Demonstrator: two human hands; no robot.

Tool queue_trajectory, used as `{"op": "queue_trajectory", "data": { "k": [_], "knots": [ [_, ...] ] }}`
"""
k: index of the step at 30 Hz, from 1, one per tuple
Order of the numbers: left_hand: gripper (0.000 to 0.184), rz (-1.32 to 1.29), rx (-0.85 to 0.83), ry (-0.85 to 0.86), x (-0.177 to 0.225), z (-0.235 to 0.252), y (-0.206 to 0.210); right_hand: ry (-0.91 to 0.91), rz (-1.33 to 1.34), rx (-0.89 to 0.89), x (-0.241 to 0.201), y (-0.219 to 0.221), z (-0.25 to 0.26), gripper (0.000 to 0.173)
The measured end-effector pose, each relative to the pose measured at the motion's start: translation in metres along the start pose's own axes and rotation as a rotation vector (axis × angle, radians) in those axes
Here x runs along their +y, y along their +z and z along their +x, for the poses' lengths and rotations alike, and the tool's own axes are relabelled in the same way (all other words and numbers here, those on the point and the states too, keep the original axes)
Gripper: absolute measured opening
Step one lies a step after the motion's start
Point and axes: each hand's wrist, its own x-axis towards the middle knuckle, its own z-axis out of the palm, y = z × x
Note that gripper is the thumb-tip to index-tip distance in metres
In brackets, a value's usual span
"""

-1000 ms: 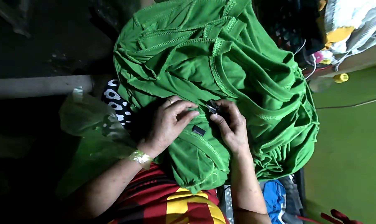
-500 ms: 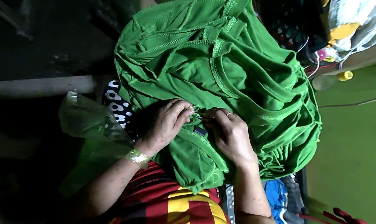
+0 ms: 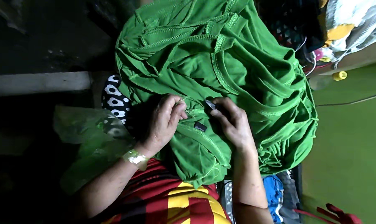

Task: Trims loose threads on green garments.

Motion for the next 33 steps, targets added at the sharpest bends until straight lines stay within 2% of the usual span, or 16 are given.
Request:
{"op": "queue_trajectory", "data": {
  "k": [3, 6, 11, 17, 22, 26, 29, 33],
  "knots": [
    [0.021, 0.057, -0.021, -0.022, 0.005, -0.003, -0.004, 0.078, 0.236, 0.006, 0.003, -0.001, -0.004, 0.023],
    [0.021, 0.132, -0.05, -0.019, 0.01, -0.003, -0.005, 0.037, 0.247, 0.028, 0.004, 0.002, -0.007, 0.023],
    [0.023, 0.079, -0.015, -0.003, 0.007, -0.006, -0.002, -0.172, -0.088, -0.076, 0.004, 0.0, -0.005, 0.023],
    [0.025, -0.064, -0.051, -0.057, 0.008, -0.006, -0.006, -0.228, -0.372, -0.063, -0.015, 0.008, 0.006, 0.019],
    [0.023, -0.01, -0.041, -0.115, 0.007, -0.008, -0.006, -0.154, -0.223, -0.071, -0.007, 0.006, 0.006, 0.02],
    [0.026, 0.172, -0.067, 0.025, 0.012, -0.009, -0.004, -0.068, -0.111, -0.065, -0.004, 0.004, 0.003, 0.027],
    [0.021, 0.214, -0.081, 0.055, 0.014, -0.01, 0.0, -0.06, -0.078, -0.067, -0.002, 0.003, 0.003, 0.026],
    [0.016, 0.052, -0.163, -0.13, 0.011, -0.006, -0.011, -0.154, -0.053, -0.141, 0.004, -0.003, 0.003, 0.022]
  ]
}}
